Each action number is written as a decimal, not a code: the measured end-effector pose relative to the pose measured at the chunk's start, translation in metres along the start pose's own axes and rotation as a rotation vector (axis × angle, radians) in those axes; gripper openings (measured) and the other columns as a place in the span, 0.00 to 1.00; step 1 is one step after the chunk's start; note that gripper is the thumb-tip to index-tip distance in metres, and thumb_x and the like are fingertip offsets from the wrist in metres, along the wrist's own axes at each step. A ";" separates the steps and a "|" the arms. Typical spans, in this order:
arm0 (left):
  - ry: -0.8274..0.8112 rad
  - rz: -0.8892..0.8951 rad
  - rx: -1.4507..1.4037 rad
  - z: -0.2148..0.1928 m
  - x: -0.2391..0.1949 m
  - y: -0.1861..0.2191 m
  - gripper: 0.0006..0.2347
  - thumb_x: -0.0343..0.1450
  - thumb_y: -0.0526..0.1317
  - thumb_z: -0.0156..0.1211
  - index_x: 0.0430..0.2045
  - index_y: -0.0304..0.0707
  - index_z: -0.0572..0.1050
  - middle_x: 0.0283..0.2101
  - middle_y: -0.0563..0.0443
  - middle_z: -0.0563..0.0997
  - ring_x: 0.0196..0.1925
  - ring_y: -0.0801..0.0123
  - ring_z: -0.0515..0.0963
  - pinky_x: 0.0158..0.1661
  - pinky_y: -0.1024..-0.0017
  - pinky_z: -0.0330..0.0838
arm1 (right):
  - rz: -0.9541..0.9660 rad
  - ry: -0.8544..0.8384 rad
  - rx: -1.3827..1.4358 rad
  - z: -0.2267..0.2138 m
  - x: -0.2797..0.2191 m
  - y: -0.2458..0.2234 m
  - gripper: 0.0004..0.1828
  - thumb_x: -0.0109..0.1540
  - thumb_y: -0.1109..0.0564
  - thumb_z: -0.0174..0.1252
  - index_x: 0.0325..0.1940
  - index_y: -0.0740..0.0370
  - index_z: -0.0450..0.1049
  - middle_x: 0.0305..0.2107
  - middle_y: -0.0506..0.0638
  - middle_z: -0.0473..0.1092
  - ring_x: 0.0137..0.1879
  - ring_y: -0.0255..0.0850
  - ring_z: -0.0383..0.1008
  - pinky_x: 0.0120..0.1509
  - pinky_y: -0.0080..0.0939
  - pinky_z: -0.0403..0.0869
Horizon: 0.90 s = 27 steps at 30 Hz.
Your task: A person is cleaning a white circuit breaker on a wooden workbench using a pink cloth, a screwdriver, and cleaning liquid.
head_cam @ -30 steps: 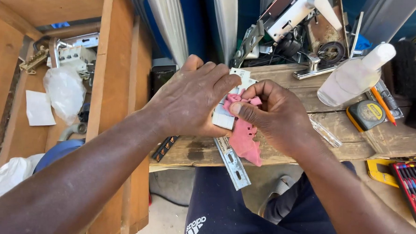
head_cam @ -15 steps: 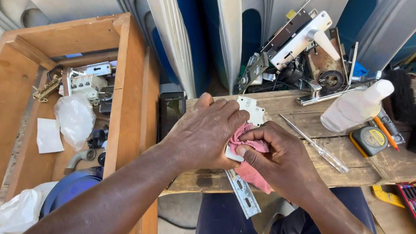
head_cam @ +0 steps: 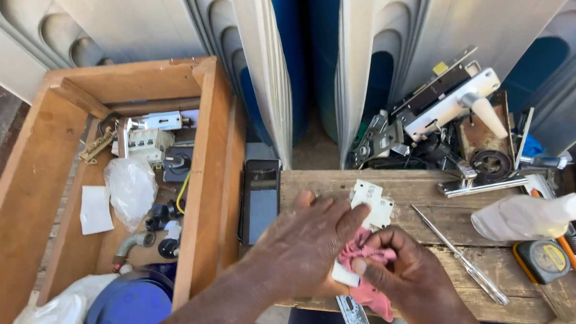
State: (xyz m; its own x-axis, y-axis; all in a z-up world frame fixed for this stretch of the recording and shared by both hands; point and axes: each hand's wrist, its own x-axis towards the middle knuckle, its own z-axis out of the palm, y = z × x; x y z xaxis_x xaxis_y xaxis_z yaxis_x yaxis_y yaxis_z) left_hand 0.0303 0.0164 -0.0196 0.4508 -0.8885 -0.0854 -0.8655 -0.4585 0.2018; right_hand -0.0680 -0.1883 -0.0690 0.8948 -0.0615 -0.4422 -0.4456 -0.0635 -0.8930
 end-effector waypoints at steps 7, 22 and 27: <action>-0.003 0.116 -0.086 -0.010 -0.004 0.003 0.38 0.58 0.61 0.81 0.54 0.36 0.70 0.46 0.45 0.73 0.47 0.54 0.73 0.56 0.54 0.56 | 0.080 -0.079 0.248 -0.003 -0.003 0.062 0.11 0.63 0.68 0.75 0.43 0.64 0.78 0.26 0.47 0.60 0.29 0.36 0.61 0.39 0.42 0.76; -0.274 0.082 -0.052 -0.007 -0.013 0.020 0.48 0.64 0.60 0.80 0.73 0.33 0.57 0.74 0.34 0.60 0.77 0.43 0.55 0.73 0.43 0.40 | -0.073 0.033 0.035 0.032 -0.044 0.032 0.11 0.67 0.53 0.69 0.43 0.55 0.72 0.24 0.43 0.58 0.30 0.35 0.56 0.36 0.39 0.61; -0.182 0.099 -0.034 -0.010 -0.011 0.014 0.45 0.61 0.60 0.81 0.68 0.34 0.65 0.64 0.40 0.70 0.67 0.49 0.65 0.66 0.51 0.52 | -0.119 -0.005 0.160 0.033 -0.032 0.038 0.10 0.69 0.56 0.67 0.47 0.56 0.71 0.24 0.43 0.57 0.29 0.35 0.57 0.35 0.39 0.62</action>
State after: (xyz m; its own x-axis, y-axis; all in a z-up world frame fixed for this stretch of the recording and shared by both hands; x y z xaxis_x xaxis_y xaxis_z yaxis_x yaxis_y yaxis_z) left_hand 0.0156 0.0195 -0.0065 0.3142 -0.9192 -0.2373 -0.8943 -0.3705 0.2509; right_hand -0.1130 -0.1559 -0.0913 0.9412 -0.0577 -0.3328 -0.3272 0.0888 -0.9408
